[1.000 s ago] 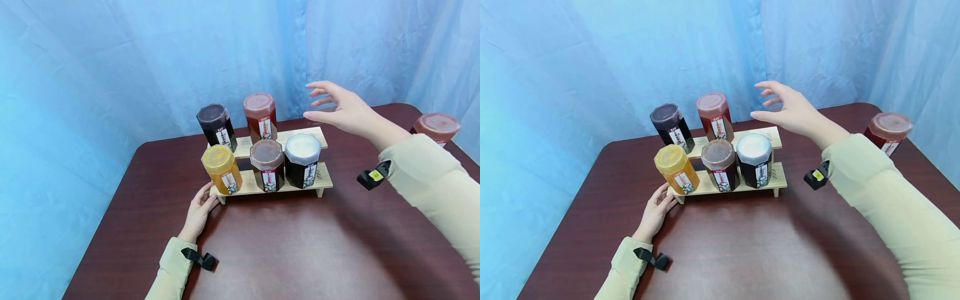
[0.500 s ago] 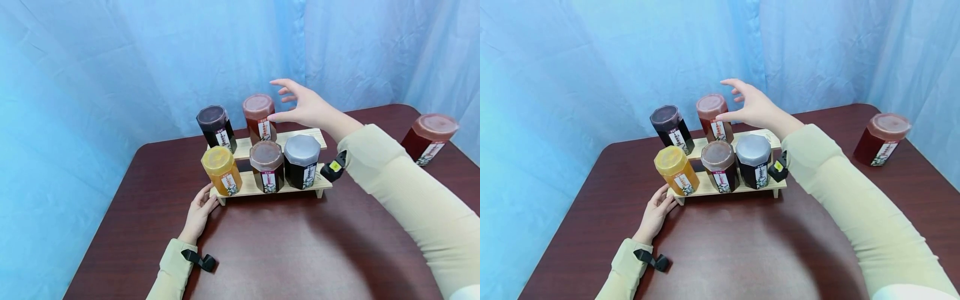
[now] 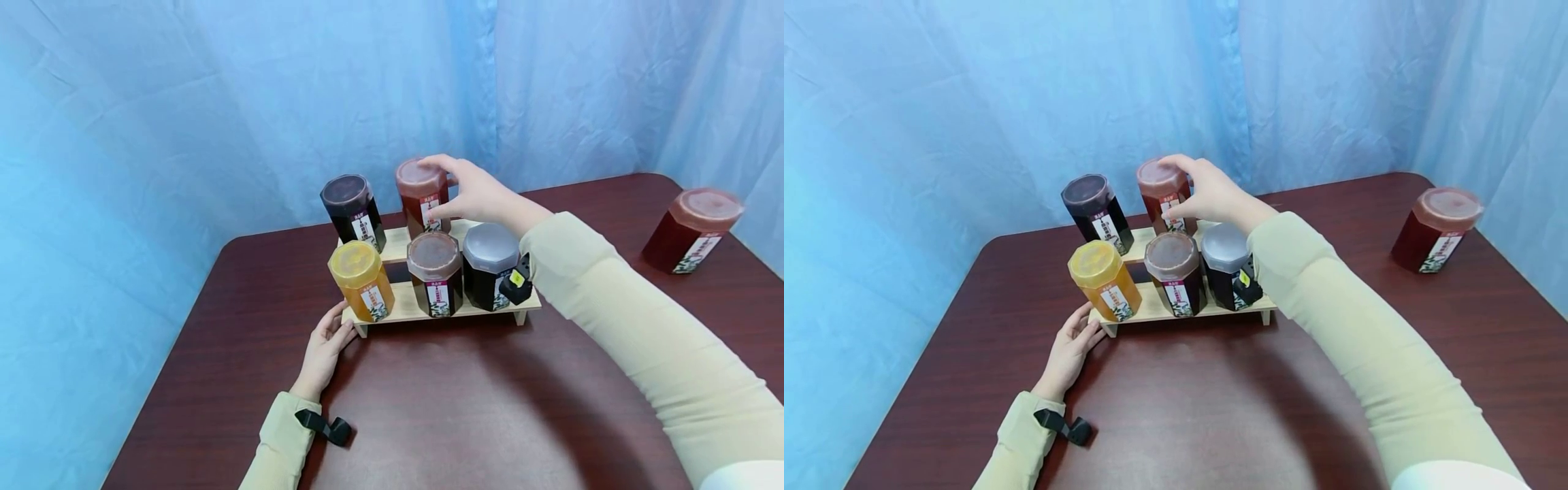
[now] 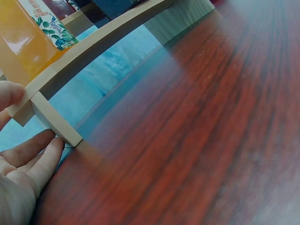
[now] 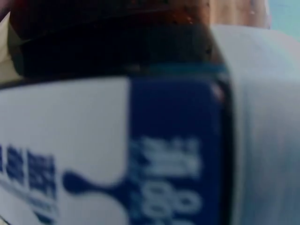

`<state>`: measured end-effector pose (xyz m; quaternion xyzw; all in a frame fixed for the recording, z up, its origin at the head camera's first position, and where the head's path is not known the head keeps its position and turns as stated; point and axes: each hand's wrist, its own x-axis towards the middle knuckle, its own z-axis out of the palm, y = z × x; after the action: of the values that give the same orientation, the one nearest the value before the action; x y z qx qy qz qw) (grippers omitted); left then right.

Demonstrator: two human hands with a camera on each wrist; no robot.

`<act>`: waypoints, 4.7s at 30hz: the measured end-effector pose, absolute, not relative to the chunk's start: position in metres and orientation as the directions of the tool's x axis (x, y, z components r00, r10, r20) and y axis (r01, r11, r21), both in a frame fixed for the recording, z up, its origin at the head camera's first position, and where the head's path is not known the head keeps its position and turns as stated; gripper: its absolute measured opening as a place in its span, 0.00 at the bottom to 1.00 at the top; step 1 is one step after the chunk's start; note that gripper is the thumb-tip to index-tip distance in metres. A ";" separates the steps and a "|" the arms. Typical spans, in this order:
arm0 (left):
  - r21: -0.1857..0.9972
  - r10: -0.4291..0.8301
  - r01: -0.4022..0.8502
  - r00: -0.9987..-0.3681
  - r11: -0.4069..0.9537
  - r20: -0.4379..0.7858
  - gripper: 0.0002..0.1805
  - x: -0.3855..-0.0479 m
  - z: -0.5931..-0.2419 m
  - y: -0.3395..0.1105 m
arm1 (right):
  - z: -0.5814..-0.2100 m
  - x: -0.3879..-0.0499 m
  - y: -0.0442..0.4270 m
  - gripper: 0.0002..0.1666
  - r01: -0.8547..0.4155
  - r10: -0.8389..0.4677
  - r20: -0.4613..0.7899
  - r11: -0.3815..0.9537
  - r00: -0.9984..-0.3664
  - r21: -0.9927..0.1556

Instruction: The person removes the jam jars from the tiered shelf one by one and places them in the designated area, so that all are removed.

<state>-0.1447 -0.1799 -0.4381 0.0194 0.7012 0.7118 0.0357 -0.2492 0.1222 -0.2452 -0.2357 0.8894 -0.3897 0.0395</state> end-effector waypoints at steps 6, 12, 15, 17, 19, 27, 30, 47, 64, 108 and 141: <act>1.000 0.081 -0.025 -0.996 0.006 -0.026 0.27 -0.145 -0.439 -0.181 | -0.252 -0.250 0.117 0.49 -0.378 -0.425 0.127 0.582 -0.896 -0.720; 0.999 0.082 -0.031 -0.996 0.009 -0.032 0.27 -0.145 -0.439 -0.181 | -0.255 -0.249 0.113 0.48 -0.366 -0.397 0.135 0.593 -0.908 -0.717; 0.999 0.079 -0.028 -0.996 0.017 -0.029 0.27 -0.145 -0.439 -0.181 | -0.256 -0.248 0.110 0.47 -0.357 -0.382 0.141 0.584 -0.913 -0.729; 0.999 0.079 -0.016 -0.997 0.027 -0.018 0.26 -0.145 -0.439 -0.181 | -0.257 -0.248 0.109 0.47 -0.354 -0.373 0.148 0.578 -0.916 -0.735; 1.000 0.075 -0.009 -0.997 0.029 -0.012 0.26 -0.146 -0.439 -0.181 | -0.258 -0.248 0.108 0.47 -0.357 -0.365 0.161 0.574 -0.917 -0.737; 1.000 0.076 -0.010 -0.997 0.001 -0.010 0.26 -0.146 -0.438 -0.181 | -0.263 -0.249 0.103 0.48 -0.370 -0.340 0.203 0.559 -0.918 -0.742; 1.000 0.071 -0.016 -0.997 -0.004 -0.015 0.26 -0.146 -0.439 -0.181 | -0.264 -0.248 0.102 0.48 -0.374 -0.334 0.213 0.553 -0.918 -0.745; 1.000 0.078 -0.001 -0.997 0.000 -0.001 0.26 -0.145 -0.437 -0.182 | -0.262 -0.242 0.094 0.46 -0.349 -0.256 0.244 0.560 -0.935 -0.752; 1.000 0.072 0.012 -0.997 0.005 0.012 0.27 -0.145 -0.438 -0.183 | -0.264 -0.242 0.100 0.45 -0.341 -0.148 0.310 0.523 -0.939 -0.782; 0.999 0.064 -0.014 -0.998 -0.035 -0.012 0.26 -0.147 -0.435 -0.174 | -0.297 -0.187 0.240 0.47 -0.380 0.320 0.500 0.369 -0.805 -0.848; 0.999 0.054 -0.016 -0.998 -0.035 -0.014 0.26 -0.146 -0.438 -0.175 | -0.357 -0.157 0.307 0.49 -0.238 0.222 0.423 0.566 -0.878 -0.790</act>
<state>-0.1461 -0.1753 -0.4381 0.0137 0.6943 0.7192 0.0244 -0.1567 0.3069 -0.3573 -0.0046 0.8498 -0.4659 -0.2466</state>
